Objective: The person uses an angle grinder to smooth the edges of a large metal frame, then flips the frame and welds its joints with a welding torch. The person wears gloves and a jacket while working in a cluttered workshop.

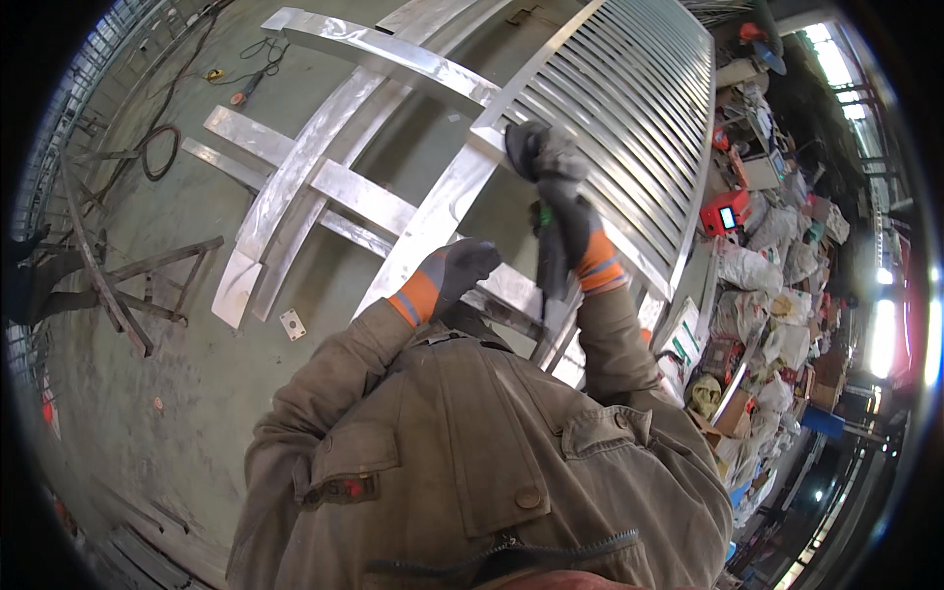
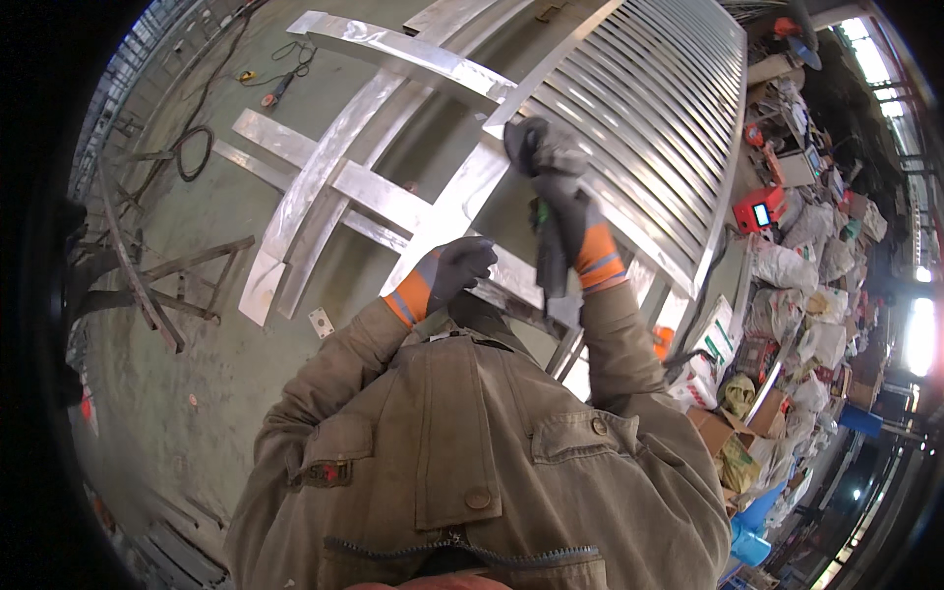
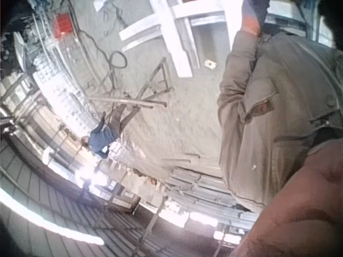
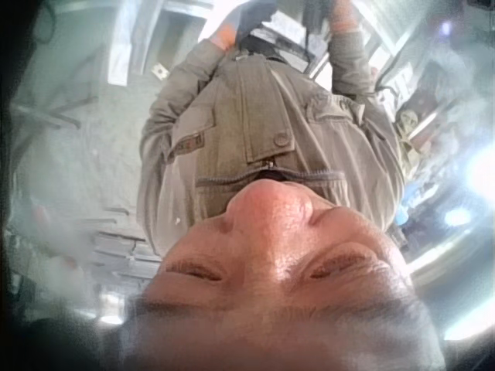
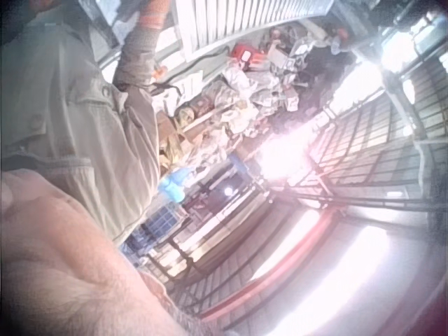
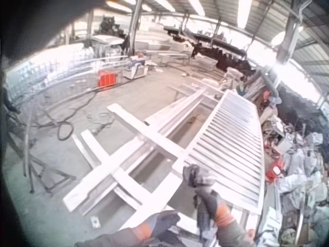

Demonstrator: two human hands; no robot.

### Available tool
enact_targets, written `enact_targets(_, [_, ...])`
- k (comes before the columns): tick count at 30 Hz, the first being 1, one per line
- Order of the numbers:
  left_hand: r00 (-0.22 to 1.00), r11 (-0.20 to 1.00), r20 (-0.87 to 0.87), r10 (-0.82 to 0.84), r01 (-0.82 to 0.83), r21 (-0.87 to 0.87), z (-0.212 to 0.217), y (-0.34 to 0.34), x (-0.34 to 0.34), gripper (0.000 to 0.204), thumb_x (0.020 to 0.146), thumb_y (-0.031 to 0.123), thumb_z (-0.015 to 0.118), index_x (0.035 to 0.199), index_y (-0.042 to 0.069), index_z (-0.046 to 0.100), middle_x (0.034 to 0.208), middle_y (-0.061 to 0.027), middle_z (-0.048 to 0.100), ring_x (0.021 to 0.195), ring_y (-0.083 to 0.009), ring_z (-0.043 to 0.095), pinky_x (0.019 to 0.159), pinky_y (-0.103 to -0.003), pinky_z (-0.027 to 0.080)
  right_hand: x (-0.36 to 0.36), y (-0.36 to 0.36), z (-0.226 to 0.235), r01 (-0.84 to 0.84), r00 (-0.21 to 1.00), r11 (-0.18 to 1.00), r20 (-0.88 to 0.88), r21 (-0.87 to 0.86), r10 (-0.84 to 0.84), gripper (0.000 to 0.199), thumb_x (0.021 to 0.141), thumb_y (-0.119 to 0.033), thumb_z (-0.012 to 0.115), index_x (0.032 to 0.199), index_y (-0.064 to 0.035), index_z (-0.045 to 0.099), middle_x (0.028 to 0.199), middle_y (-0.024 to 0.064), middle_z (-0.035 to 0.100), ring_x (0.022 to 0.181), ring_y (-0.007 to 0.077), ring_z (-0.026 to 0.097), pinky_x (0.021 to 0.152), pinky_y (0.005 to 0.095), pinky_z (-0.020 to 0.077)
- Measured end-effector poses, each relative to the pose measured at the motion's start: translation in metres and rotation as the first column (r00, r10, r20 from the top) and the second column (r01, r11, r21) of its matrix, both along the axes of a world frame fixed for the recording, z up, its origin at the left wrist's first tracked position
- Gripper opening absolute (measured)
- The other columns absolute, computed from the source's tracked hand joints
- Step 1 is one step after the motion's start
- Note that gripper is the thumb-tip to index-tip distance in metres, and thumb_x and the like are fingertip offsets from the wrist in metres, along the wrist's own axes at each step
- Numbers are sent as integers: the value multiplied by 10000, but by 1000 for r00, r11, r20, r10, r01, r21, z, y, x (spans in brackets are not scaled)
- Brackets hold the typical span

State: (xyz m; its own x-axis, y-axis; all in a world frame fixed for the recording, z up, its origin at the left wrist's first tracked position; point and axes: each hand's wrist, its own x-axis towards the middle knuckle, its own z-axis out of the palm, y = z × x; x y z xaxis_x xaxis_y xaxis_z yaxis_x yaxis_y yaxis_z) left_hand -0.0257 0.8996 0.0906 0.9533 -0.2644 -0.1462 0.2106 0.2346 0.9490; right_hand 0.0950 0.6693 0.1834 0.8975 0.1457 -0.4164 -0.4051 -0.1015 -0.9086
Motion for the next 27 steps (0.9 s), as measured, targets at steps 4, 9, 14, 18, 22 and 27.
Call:
enact_targets(4, [871, 996, -489, 46, -77, -42, -11, -12, 72, 728, 1080, 627, 663, 1490, 25, 643, 1300, -89, 718, 1163, -216, 682, 992, -382, 561, 54, 22, -75, -19, 992, 997, -130, -70, 10, 502, 1046, -438, 771, 1235, 24, 724, 958, 107, 747, 780, 196, 723, 726, 360, 602])
enact_targets(9, [821, 992, -570, 31, -94, -82, -20, -23, 137, 858, 1065, 758, 585, 1535, 41, 611, 1443, -118, 696, 1250, -232, 691, 1041, -392, 575, 102, 21, -111, -215, 957, 976, -208, -35, 203, 562, 1047, -488, 741, 1230, 43, 747, 1026, 78, 762, 920, 157, 676, 818, 354, 571])
enact_targets(14, [763, 985, -644, -44, -75, -156, -26, -29, 196, 843, 1061, 726, 614, 1574, 59, 566, 1468, -154, 667, 1305, -286, 689, 1058, -436, 580, 138, 22, -136, -287, 951, 941, -171, -180, 258, 473, 1074, -403, 712, 1302, 11, 715, 1104, 88, 781, 1026, 151, 691, 875, 368, 584])
enact_targets(18, [742, 952, -640, -198, -8, -305, -39, -35, 242, 877, 973, 780, 687, 1569, 149, 561, 1485, -116, 658, 1359, -312, 650, 1060, -498, 560, 160, 9, -137, -327, 945, 903, -101, -279, 312, 445, 1082, -350, 677, 1337, 14, 682, 1160, 164, 793, 1064, 230, 725, 902, 396, 591])
enact_targets(22, [710, 884, -635, -304, -39, -466, -53, -63, 277, 799, 995, 705, 724, 1551, 147, 589, 1457, -113, 674, 1315, -284, 681, 1041, -476, 594, 195, -14, -118, -438, 894, 821, -87, -367, 438, 376, 1090, -284, 647, 1307, 23, 649, 1150, 247, 780, 1087, 362, 778, 901, 450, 595])
enact_targets(27, [704, 850, -639, -310, -96, -518, -65, -87, 297, 765, 959, 703, 734, 1523, 201, 613, 1504, -90, 652, 1358, -298, 636, 1090, -510, 545, 234, -27, -104, -558, 811, 743, -54, -370, 582, 343, 1068, -229, 701, 1305, 14, 654, 1151, 197, 795, 1036, 272, 773, 875, 415, 602])
